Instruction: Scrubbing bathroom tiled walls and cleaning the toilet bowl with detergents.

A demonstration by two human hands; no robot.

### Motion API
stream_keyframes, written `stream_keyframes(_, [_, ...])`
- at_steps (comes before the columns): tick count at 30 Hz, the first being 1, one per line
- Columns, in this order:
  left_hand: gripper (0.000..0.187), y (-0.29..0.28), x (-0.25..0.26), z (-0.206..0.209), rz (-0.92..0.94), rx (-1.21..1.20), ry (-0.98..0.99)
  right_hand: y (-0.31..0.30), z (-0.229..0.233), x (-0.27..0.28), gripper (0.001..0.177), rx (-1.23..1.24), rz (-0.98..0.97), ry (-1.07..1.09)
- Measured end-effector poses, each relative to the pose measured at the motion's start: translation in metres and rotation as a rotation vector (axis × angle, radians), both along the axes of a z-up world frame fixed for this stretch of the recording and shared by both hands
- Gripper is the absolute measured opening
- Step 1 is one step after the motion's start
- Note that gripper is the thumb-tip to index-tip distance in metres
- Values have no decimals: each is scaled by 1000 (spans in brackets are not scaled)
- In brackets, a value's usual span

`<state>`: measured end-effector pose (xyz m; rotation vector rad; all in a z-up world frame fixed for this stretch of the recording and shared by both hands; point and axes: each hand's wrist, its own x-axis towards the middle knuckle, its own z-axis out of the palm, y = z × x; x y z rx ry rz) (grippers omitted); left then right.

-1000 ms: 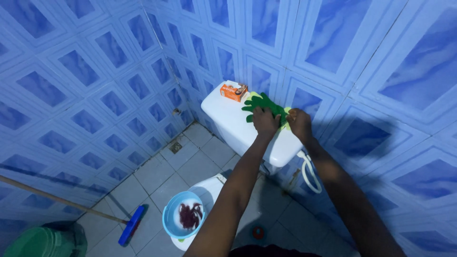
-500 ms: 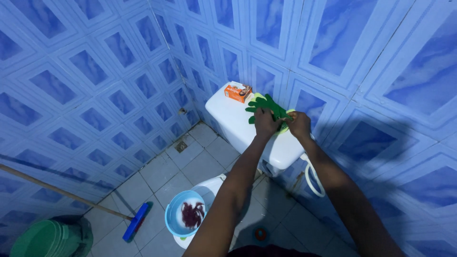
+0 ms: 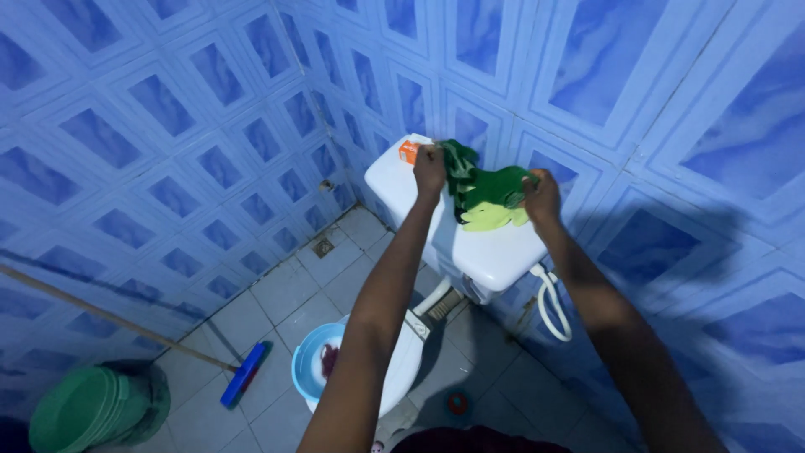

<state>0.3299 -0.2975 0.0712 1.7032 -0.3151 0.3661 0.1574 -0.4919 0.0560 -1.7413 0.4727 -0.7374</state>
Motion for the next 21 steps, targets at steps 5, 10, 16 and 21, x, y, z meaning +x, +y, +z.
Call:
stream_keyframes(5, [18, 48, 17, 18, -131, -400, 336, -11, 12, 10, 10, -194, -100, -204])
stream_keyframes(10, [20, 69, -5, 42, -112, -455, 500, 10, 64, 11, 10, 93, 59, -203])
stream_keyframes(16, [27, 41, 3, -8, -185, -388, 406, 55, 88, 36, 15, 47, 220, -104])
stream_keyframes(21, [31, 38, -45, 40, -426, -354, 388, 85, 92, 61, 23, 240, 432, -47])
